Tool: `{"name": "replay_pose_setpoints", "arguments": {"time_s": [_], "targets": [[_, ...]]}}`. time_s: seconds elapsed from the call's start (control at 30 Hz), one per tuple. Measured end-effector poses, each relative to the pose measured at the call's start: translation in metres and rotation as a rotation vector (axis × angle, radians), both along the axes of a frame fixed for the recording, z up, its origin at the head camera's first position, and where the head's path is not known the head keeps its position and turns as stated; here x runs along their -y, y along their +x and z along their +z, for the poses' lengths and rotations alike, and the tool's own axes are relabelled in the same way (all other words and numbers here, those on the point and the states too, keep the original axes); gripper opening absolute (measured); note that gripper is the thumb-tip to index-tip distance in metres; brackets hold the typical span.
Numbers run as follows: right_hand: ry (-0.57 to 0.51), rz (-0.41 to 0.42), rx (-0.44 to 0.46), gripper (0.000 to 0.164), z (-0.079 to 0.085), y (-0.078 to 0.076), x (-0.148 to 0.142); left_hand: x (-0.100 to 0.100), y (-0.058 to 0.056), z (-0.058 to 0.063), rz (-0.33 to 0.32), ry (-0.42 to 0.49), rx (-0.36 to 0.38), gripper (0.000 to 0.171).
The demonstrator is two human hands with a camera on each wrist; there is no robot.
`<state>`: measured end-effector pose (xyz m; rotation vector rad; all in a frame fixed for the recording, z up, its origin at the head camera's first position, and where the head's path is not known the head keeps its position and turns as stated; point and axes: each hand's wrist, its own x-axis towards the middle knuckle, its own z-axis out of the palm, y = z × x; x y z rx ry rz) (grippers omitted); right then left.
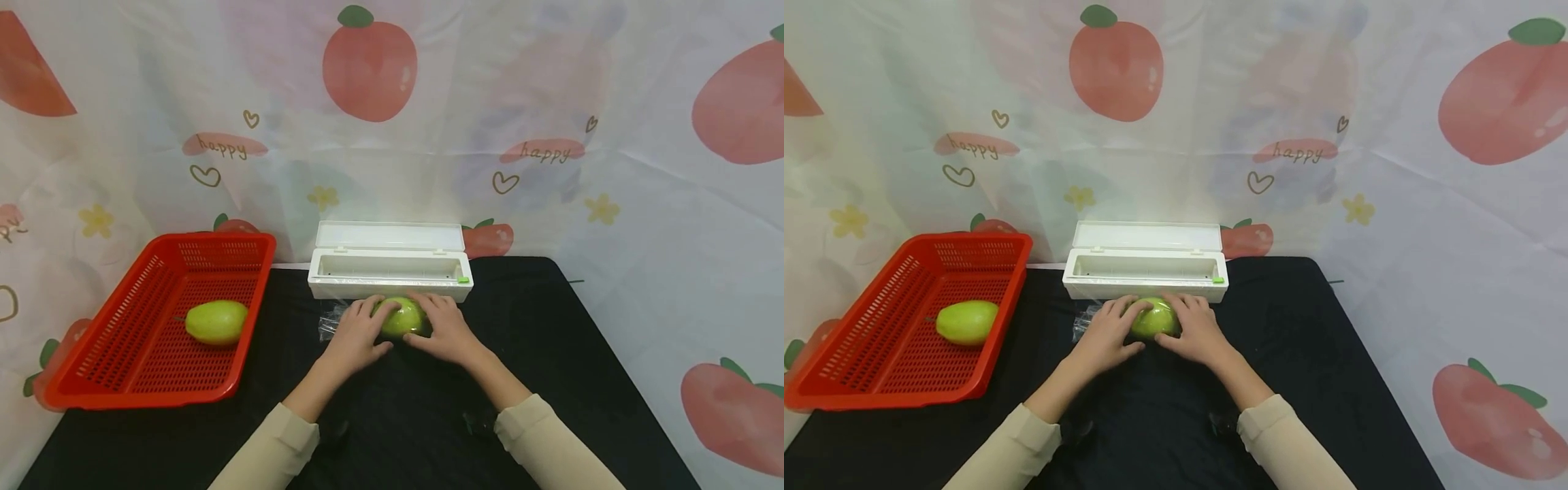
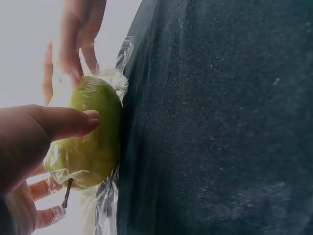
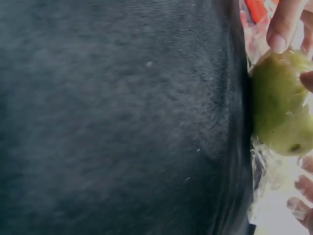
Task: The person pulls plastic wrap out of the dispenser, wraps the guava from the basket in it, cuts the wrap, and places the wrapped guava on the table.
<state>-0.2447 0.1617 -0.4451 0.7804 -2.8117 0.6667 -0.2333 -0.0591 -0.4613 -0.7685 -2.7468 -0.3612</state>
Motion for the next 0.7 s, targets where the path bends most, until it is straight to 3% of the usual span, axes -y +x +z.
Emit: {"name": "replay_pose_setpoints", "arguments": {"time_s": [0.17,0.3,0.4,0.5,0.7], "targets": [[-0.052,-0.028,-0.135,0.076,0.001,0.008,-0.003,-0.003,-0.004,0.004,0.017,0.039,0.016,0.075],[-0.044,0.018,-0.293,0.069,0.003,0.011,-0.001,-0.003,-0.006,0.005,0.038,0.066,0.017,0.076],[0.001,0.046,-0.358,0.071,0.005,0.012,0.005,-0.003,-0.01,0.004,0.047,0.083,0.013,0.074],[0.044,0.024,-0.321,0.077,0.005,0.011,0.011,-0.002,-0.013,0.004,0.046,0.102,0.023,0.071],[0.112,-0.06,-0.138,0.085,0.002,0.005,0.019,0.0,-0.021,0.002,0.024,0.14,0.077,0.071]]}}
